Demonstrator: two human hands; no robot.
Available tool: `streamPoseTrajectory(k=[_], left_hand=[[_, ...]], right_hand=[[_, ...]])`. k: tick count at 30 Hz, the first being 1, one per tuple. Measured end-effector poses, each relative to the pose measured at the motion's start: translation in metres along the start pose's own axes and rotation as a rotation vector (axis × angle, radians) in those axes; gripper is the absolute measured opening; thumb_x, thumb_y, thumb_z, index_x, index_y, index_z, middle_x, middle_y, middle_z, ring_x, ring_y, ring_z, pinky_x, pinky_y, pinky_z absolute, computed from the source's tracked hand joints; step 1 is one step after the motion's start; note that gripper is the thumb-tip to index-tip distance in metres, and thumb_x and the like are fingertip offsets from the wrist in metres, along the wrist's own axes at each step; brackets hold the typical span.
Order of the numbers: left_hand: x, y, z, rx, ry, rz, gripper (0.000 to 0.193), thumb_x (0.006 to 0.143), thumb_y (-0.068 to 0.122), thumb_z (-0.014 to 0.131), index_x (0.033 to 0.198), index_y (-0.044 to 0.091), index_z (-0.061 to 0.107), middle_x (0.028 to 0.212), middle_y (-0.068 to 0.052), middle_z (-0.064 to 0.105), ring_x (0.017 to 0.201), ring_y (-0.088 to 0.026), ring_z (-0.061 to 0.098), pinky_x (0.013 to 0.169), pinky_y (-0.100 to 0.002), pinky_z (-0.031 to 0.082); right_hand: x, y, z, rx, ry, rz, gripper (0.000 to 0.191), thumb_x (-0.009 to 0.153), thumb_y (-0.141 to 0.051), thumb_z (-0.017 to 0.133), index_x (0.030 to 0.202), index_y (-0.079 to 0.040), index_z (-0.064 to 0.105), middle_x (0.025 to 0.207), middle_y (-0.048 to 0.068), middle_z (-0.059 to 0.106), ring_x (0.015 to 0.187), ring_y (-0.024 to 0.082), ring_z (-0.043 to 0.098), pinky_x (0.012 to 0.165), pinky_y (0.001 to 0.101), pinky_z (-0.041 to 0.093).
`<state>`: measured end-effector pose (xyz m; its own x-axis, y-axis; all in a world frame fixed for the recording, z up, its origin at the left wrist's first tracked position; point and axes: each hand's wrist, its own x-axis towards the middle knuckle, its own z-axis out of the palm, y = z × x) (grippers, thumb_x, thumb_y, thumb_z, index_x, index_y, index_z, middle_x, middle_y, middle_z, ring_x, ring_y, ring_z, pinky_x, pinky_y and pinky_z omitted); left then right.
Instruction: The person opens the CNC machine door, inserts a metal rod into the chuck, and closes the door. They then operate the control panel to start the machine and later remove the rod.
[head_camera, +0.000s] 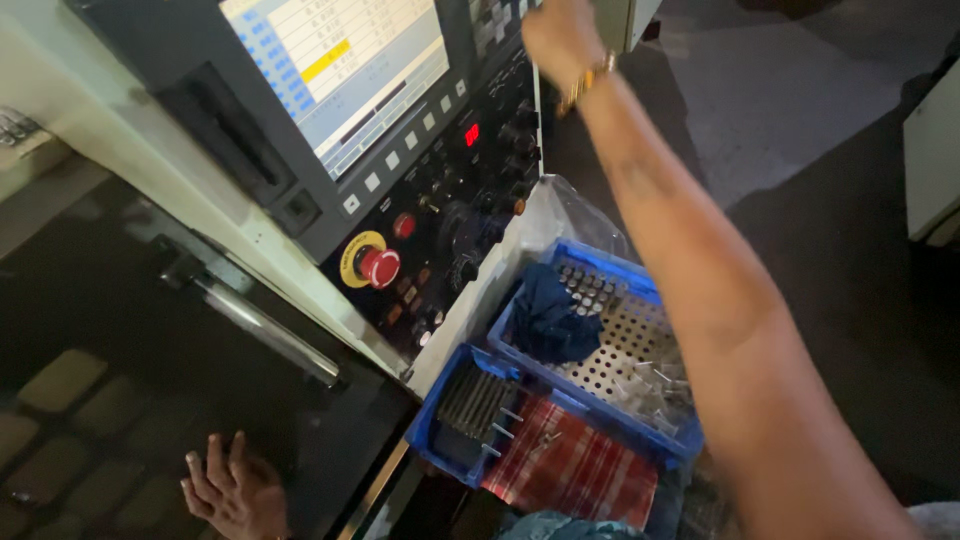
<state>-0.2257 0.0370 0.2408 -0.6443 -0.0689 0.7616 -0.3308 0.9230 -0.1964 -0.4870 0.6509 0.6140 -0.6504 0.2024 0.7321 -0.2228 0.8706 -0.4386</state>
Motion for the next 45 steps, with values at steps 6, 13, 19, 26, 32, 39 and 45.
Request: streamPoseTrajectory(k=[6, 13, 19, 26, 32, 39, 45], left_hand=[[0.003, 0.002, -0.012, -0.001, -0.013, 0.015, 0.026, 0.11, 0.026, 0.064, 0.135, 0.026, 0.072, 0.156, 0.002, 0.055, 0.154, -0.026, 0.041, 0.129, -0.043, 0.03], [0.006, 0.003, -0.014, -0.014, 0.02, 0.021, 0.025, 0.11, 0.022, 0.066, 0.135, 0.024, 0.071, 0.153, 0.0, 0.058, 0.153, -0.028, 0.044, 0.13, -0.047, 0.031], [0.005, 0.004, -0.013, 0.019, 0.028, 0.027, 0.024, 0.111, 0.022, 0.066, 0.135, 0.024, 0.071, 0.153, 0.0, 0.059, 0.154, -0.028, 0.044, 0.129, -0.045, 0.031], [0.004, 0.003, -0.014, 0.016, 0.002, 0.024, 0.023, 0.112, 0.023, 0.067, 0.134, 0.024, 0.07, 0.154, 0.0, 0.058, 0.154, -0.029, 0.043, 0.127, -0.045, 0.031], [0.005, 0.002, -0.009, -0.014, 0.022, 0.019, 0.028, 0.108, 0.021, 0.067, 0.135, 0.024, 0.07, 0.156, 0.0, 0.055, 0.156, -0.029, 0.042, 0.128, -0.047, 0.031], [-0.004, 0.0, -0.005, -0.123, 0.03, 0.017, 0.018, 0.116, 0.019, 0.065, 0.133, 0.02, 0.068, 0.156, -0.004, 0.055, 0.156, -0.032, 0.041, 0.13, -0.05, 0.031], [0.0, -0.003, 0.002, -0.084, 0.104, 0.049, 0.025, 0.112, 0.022, 0.061, 0.135, 0.022, 0.07, 0.158, -0.004, 0.057, 0.155, -0.03, 0.044, 0.127, -0.049, 0.032]], right_hand=[[-0.148, -0.082, -0.006, 0.207, 0.048, -0.259, 0.084, 0.08, 0.018, 0.055, 0.149, -0.03, 0.058, 0.17, 0.011, 0.029, 0.157, 0.04, 0.026, 0.13, 0.0516, 0.022], [-0.185, -0.117, -0.001, 0.078, 0.001, -0.249, 0.096, 0.076, 0.018, 0.055, 0.157, -0.032, 0.049, 0.172, 0.012, 0.016, 0.157, 0.043, 0.014, 0.129, 0.0581, 0.012], [-0.184, -0.102, 0.001, 0.087, 0.029, -0.276, 0.09, 0.075, 0.018, 0.056, 0.149, -0.033, 0.059, 0.167, 0.005, 0.03, 0.159, 0.04, 0.018, 0.13, 0.0553, 0.012], [-0.166, -0.091, 0.0, 0.189, 0.065, -0.23, 0.088, 0.077, 0.019, 0.055, 0.15, -0.03, 0.059, 0.166, 0.008, 0.033, 0.157, 0.037, 0.026, 0.127, 0.0487, 0.018], [-0.173, -0.103, 0.004, 0.132, 0.101, -0.23, 0.087, 0.074, 0.017, 0.056, 0.149, -0.026, 0.058, 0.156, 0.009, 0.04, 0.154, 0.039, 0.026, 0.126, 0.0508, 0.016], [-0.148, -0.06, -0.002, 0.145, -0.018, -0.248, 0.079, 0.077, 0.019, 0.055, 0.136, -0.032, 0.069, 0.15, 0.002, 0.051, 0.146, 0.03, 0.042, 0.122, 0.0472, 0.025], [-0.117, -0.013, 0.014, 0.237, -0.015, -0.09, 0.077, 0.084, 0.012, 0.059, 0.15, -0.027, 0.048, 0.149, -0.001, 0.051, 0.142, 0.025, 0.046, 0.117, 0.0474, 0.03]])
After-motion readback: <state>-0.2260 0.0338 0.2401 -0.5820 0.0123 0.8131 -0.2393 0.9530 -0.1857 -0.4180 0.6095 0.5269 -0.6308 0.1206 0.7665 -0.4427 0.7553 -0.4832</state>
